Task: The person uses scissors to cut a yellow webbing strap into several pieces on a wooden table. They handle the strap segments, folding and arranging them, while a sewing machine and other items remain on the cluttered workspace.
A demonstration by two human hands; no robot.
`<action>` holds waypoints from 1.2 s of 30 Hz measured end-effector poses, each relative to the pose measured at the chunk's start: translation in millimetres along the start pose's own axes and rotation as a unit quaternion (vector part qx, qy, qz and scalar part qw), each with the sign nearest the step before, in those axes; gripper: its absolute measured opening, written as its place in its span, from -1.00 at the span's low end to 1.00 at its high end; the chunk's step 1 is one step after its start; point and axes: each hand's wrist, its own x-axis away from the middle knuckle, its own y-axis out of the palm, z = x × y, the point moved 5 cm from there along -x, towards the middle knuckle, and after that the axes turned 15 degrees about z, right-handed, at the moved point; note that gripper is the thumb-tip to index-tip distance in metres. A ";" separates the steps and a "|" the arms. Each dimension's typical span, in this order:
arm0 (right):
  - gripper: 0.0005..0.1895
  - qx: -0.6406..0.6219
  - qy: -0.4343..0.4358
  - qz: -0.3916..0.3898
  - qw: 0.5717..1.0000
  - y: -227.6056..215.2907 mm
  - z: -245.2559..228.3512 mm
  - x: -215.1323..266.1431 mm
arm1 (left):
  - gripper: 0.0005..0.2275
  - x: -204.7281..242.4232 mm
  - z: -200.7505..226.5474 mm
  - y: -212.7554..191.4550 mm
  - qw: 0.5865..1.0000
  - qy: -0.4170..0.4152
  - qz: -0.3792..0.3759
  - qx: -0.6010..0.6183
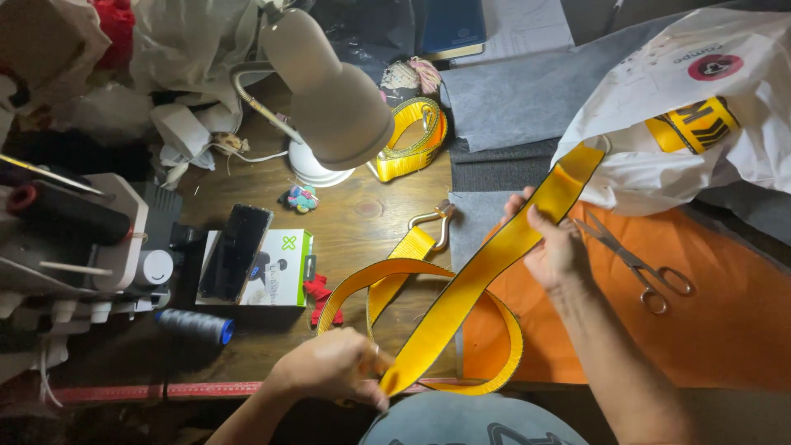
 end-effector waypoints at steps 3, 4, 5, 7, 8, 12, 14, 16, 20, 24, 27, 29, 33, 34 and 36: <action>-0.71 0.060 0.021 -0.015 0.998 13.4 50.5 62.6 | -0.36 -39.3 10.2 -26.3 0.936 0.060 0.223 0.265; -0.71 0.176 -0.055 0.004 0.983 13.7 66.2 79.7 | -0.43 -56.0 21.2 -36.2 0.889 0.070 0.265 0.368; -0.69 0.291 -0.132 0.024 0.947 14.6 80.7 98.1 | -0.49 -72.7 30.9 -45.3 0.827 0.081 0.303 0.466; -0.75 0.298 -0.130 -0.001 0.946 -30.6 121.8 86.3 | -0.45 -127.1 23.8 -18.1 0.811 0.017 0.249 0.529; -0.80 0.303 -0.132 -0.024 0.943 -52.8 142.8 81.9 | -0.41 -154.0 19.1 0.6 0.786 -0.043 0.192 0.586; -0.83 0.273 -0.102 -0.057 0.955 -57.0 135.7 78.4 | -0.84 -195.5 46.6 19.6 0.654 -0.028 0.157 0.739; -0.87 0.325 -0.070 -0.075 0.940 -21.7 99.0 102.0 | -0.77 -200.3 48.5 25.1 0.591 -0.005 0.153 0.792; -0.91 0.358 -0.065 -0.091 0.927 -12.2 65.1 113.4 | -0.68 -199.1 43.9 41.7 0.583 0.008 0.149 0.799; -0.80 0.347 -0.123 -0.004 0.930 -69.7 20.7 52.7 | -0.50 -200.2 50.2 44.0 0.603 0.092 0.127 0.782; -0.81 0.235 -0.177 -0.013 0.956 -13.2 -15.0 51.3 | -0.56 -186.0 59.7 25.5 0.629 0.173 0.077 0.754; -0.94 0.263 -0.226 0.007 0.938 -0.6 -10.9 53.1 | -0.50 -206.0 38.7 45.2 0.664 0.190 0.031 0.722; -0.87 0.220 -0.202 0.001 0.954 5.7 0.8 48.3 | -0.60 -216.0 29.4 50.9 0.695 0.193 -0.003 0.693; -0.81 0.197 -0.181 0.051 0.962 15.9 -6.4 64.4 | -0.56 -181.8 42.2 36.7 0.691 0.175 -0.028 0.701; -0.82 0.174 -0.163 0.037 0.970 32.8 -9.2 80.3 | -0.47 -180.5 44.6 30.0 0.681 0.169 -0.011 0.713; -0.82 0.152 -0.149 0.021 0.977 64.2 -14.1 102.2 | -0.38 -180.7 55.4 16.1 0.670 0.167 0.008 0.723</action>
